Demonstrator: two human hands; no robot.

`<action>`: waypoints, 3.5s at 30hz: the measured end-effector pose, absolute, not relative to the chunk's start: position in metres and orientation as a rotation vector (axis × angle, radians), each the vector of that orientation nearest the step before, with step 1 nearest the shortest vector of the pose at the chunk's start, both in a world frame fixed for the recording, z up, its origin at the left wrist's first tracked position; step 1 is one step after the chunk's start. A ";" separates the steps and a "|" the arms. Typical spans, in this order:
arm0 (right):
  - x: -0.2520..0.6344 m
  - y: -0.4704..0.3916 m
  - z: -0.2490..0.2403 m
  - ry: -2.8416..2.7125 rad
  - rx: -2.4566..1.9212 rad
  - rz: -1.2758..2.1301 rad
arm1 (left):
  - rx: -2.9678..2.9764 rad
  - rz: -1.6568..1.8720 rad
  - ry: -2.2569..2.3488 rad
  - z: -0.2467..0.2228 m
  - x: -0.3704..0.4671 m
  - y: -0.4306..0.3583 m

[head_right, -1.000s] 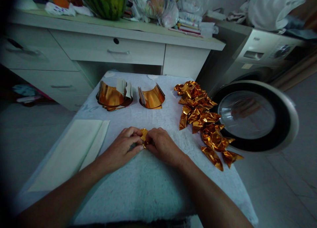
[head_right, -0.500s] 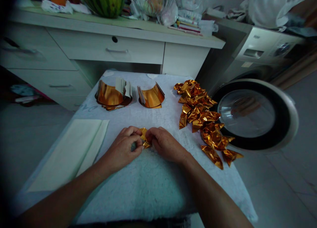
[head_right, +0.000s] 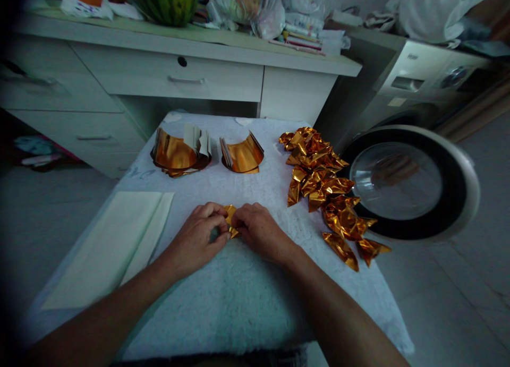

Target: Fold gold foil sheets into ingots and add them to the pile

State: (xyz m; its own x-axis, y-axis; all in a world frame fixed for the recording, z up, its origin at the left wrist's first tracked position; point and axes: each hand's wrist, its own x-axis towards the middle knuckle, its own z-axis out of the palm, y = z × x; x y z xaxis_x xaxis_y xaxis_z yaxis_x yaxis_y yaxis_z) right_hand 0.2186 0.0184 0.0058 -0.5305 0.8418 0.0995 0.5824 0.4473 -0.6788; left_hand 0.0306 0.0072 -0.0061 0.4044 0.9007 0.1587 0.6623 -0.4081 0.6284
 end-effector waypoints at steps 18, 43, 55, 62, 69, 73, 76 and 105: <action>0.217 0.016 0.010 -2.319 -1.265 0.819 | 2.190 0.665 1.351 -0.007 0.032 0.007; 0.214 0.013 0.012 -2.427 -1.406 0.729 | 2.172 0.647 1.293 -0.005 0.026 0.006; 0.210 0.012 0.012 -2.444 -1.462 0.691 | 2.163 0.661 1.308 -0.005 0.028 0.007; 0.211 0.013 0.007 -2.445 -1.450 0.659 | 2.182 0.643 1.288 -0.005 0.027 0.008; 0.209 0.011 0.008 -2.460 -1.475 0.589 | 2.178 0.635 1.250 -0.005 0.025 0.010; 0.211 0.009 0.006 -2.445 -1.493 0.540 | 2.177 0.627 1.228 -0.005 0.024 0.011; 0.214 0.009 0.006 -2.438 -1.499 0.529 | 2.179 0.593 1.227 -0.006 0.023 0.012; 0.229 0.010 0.022 -2.526 -1.284 0.638 | 2.219 0.506 1.172 -0.002 0.016 0.011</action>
State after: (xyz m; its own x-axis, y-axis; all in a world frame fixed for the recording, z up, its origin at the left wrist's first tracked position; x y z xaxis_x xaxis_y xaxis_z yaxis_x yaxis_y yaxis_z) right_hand 0.2295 0.0105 0.0224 -0.5868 0.8097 0.0123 0.7067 0.5194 -0.4804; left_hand 0.0157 0.0106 -0.0021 0.5437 0.8369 0.0629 0.6195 -0.4507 0.6427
